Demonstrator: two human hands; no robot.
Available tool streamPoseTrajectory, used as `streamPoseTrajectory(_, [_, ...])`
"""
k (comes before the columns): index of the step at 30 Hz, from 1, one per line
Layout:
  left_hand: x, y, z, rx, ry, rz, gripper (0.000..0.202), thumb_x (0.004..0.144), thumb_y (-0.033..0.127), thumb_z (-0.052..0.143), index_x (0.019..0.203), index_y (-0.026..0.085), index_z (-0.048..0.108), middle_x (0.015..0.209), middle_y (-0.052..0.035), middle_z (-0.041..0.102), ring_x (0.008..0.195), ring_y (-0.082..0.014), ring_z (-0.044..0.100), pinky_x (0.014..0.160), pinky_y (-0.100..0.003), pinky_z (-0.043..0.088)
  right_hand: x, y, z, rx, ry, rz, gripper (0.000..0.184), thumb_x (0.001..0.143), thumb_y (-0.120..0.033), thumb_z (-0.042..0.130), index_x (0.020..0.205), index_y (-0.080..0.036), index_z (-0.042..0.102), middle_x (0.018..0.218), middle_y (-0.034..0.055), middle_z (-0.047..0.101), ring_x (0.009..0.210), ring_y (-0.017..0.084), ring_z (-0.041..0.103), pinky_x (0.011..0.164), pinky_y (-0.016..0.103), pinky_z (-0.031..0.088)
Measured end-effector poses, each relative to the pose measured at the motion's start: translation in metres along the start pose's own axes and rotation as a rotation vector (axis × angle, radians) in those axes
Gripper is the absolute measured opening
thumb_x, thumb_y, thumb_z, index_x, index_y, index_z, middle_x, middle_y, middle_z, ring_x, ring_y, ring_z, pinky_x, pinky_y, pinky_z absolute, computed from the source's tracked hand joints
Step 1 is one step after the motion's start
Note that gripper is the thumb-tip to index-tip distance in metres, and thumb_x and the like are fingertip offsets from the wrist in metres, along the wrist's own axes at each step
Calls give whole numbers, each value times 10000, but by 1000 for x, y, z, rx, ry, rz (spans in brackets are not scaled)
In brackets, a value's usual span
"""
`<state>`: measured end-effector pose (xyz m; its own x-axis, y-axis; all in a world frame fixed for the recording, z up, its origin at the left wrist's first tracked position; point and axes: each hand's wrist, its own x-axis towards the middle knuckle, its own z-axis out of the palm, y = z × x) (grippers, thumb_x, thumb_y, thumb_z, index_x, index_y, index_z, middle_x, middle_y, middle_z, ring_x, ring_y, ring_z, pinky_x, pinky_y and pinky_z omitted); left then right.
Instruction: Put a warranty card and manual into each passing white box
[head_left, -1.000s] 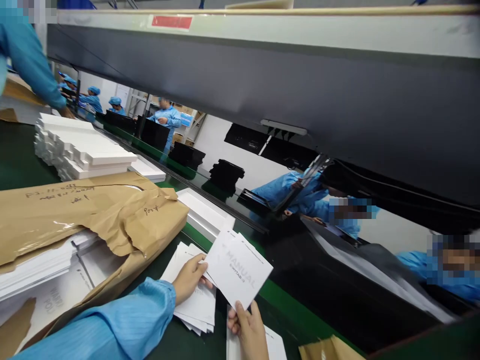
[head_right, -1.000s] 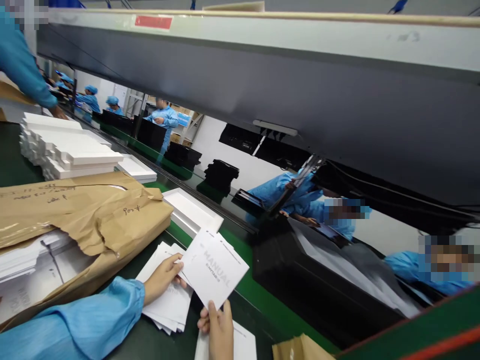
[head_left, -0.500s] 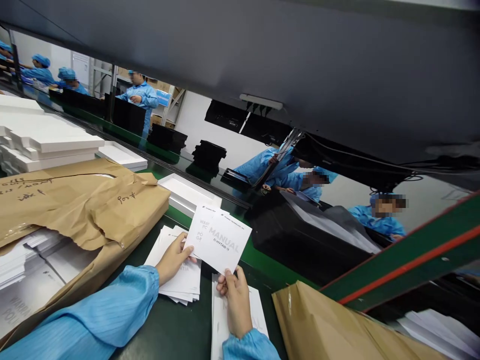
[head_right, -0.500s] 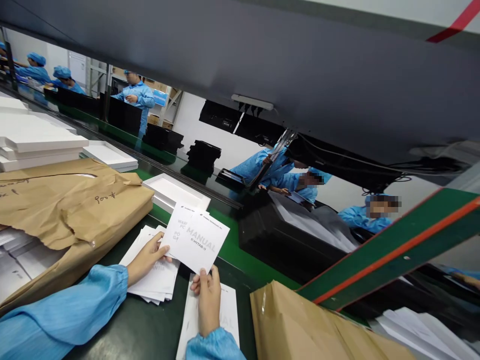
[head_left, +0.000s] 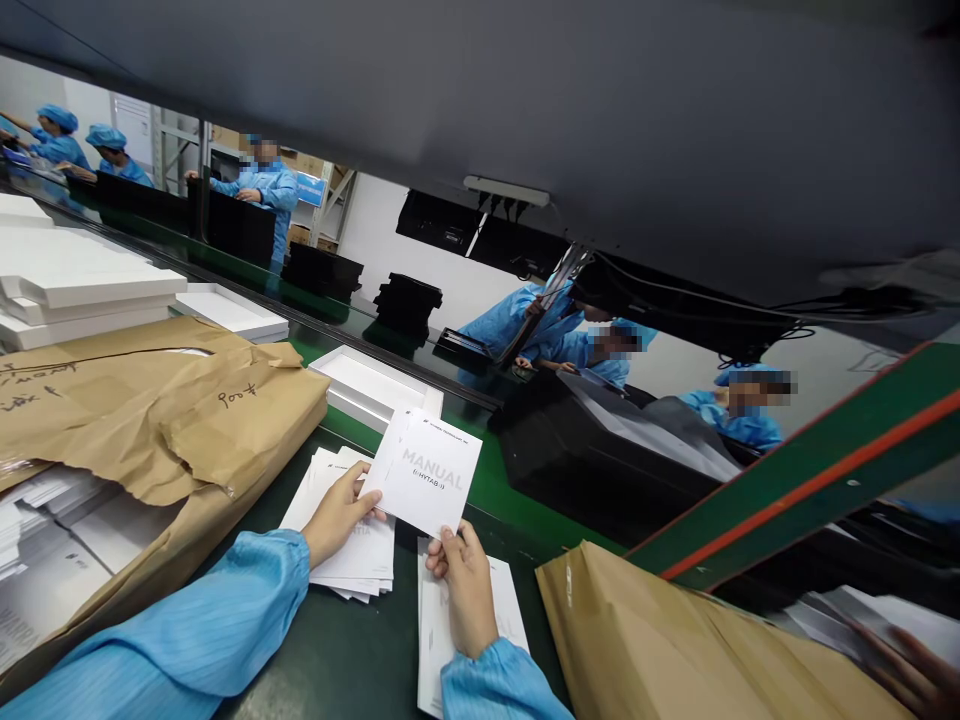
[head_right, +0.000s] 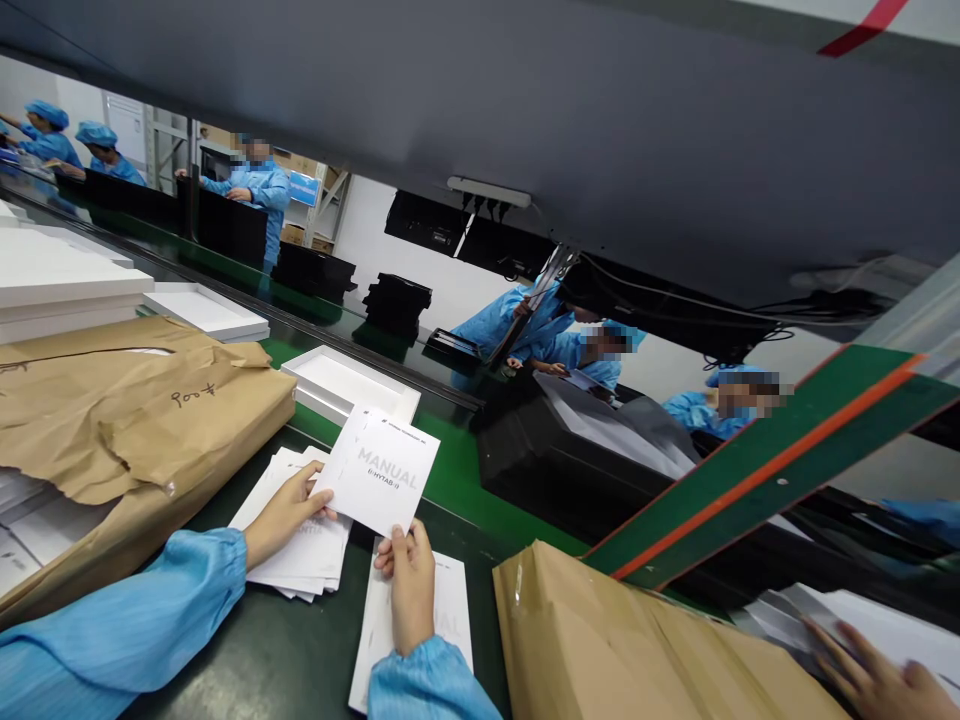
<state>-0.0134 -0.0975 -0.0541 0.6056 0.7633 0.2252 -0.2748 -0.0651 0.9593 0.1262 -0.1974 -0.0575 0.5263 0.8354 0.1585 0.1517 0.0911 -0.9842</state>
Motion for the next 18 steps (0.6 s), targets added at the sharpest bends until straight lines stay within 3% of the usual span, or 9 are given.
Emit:
streamPoseTrajectory(5, [-4, 1, 3, 7, 78, -21, 246, 718, 303, 453, 909, 177, 365, 725, -15, 572, 590, -107, 580, 559, -210, 446, -2, -1, 0, 48, 34, -14, 228, 731, -412, 423, 766, -186, 423, 542, -35, 510, 441, 81, 444, 409, 188, 320])
streamPoseTrajectory(10, [6, 7, -3, 192, 199, -10, 169, 762, 306, 356, 869, 176, 348, 486, 32, 548, 404, -101, 534, 418, -186, 401, -4, -4, -3, 156, 118, -10, 254, 703, -431, 451, 804, -199, 423, 568, -34, 517, 462, 84, 446, 439, 196, 350])
streamPoseTrajectory(13, [40, 22, -13, 296, 308, -1, 122, 767, 263, 355, 832, 164, 382, 430, 43, 526, 333, -80, 481, 383, -164, 357, -3, -7, -5, 270, 181, -2, 256, 692, -442, 458, 791, -211, 415, 569, -38, 510, 467, 86, 441, 474, 210, 374])
streamPoseTrajectory(18, [123, 50, -33, 327, 385, -59, 191, 766, 201, 398, 942, 127, 396, 530, 21, 559, 401, -71, 503, 456, -184, 388, 0, -5, -5, 324, 159, 28, 261, 687, -448, 463, 820, -231, 406, 552, -44, 513, 458, 89, 437, 464, 205, 363])
